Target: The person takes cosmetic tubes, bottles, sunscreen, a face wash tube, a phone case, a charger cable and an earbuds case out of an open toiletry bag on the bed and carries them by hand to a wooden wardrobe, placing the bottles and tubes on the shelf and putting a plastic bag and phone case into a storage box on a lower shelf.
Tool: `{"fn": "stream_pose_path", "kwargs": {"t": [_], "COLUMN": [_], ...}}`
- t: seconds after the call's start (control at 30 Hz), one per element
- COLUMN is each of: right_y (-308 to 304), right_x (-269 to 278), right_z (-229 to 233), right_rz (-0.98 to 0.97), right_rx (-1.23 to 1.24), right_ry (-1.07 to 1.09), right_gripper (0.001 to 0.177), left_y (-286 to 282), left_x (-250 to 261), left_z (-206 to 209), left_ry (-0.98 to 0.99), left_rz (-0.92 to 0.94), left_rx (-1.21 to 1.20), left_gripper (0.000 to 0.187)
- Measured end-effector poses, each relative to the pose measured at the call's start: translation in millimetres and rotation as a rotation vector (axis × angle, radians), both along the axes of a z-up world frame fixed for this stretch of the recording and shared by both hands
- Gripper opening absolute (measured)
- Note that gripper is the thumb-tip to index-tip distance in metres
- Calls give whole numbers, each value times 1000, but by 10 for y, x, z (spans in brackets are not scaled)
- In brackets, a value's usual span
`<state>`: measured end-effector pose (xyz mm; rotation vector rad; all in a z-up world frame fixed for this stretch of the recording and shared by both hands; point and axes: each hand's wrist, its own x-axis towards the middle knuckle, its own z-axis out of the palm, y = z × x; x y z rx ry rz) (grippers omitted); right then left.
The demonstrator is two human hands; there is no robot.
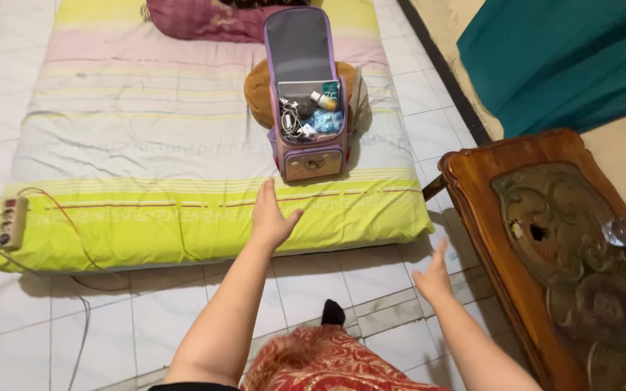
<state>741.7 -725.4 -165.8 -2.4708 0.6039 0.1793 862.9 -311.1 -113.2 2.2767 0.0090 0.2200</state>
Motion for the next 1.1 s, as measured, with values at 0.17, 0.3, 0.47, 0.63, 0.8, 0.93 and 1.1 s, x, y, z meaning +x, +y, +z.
{"fn": "stream_pose_path", "kwargs": {"t": [0.17, 0.3, 0.47, 0.63, 0.8, 0.93, 1.1], "right_y": [310, 795, 1067, 1043, 974, 1139, 1425], "right_x": [1319, 1982, 2614, 3155, 3659, 4201, 5158], "right_z": [93, -81, -385, -741, -959, -1180, -1479], "right_rz": [420, 594, 619, 479, 345, 478, 534], "right_rx": [-92, -10, 53, 74, 138, 136, -8], "right_ry": [-185, -220, -182, -98, -94, -249, -246], "right_gripper": [84, 66, 69, 73, 78, 73, 61], "left_y": [-332, -353, -146, 26, -79, -143, -228], "left_x": [538, 866, 1355, 1833, 2103, 2293, 2467], "left_z": [-237, -525, -786, -978, -1175, -1357, -1440], "left_ry": [33, 88, 108, 106, 250, 220, 166], "left_rz": [-49, -60, -73, -50, -39, -59, -61], "left_rx": [38, 46, -25, -85, -178, -217, -281], "left_gripper": [98, 96, 92, 86, 84, 82, 65]}}
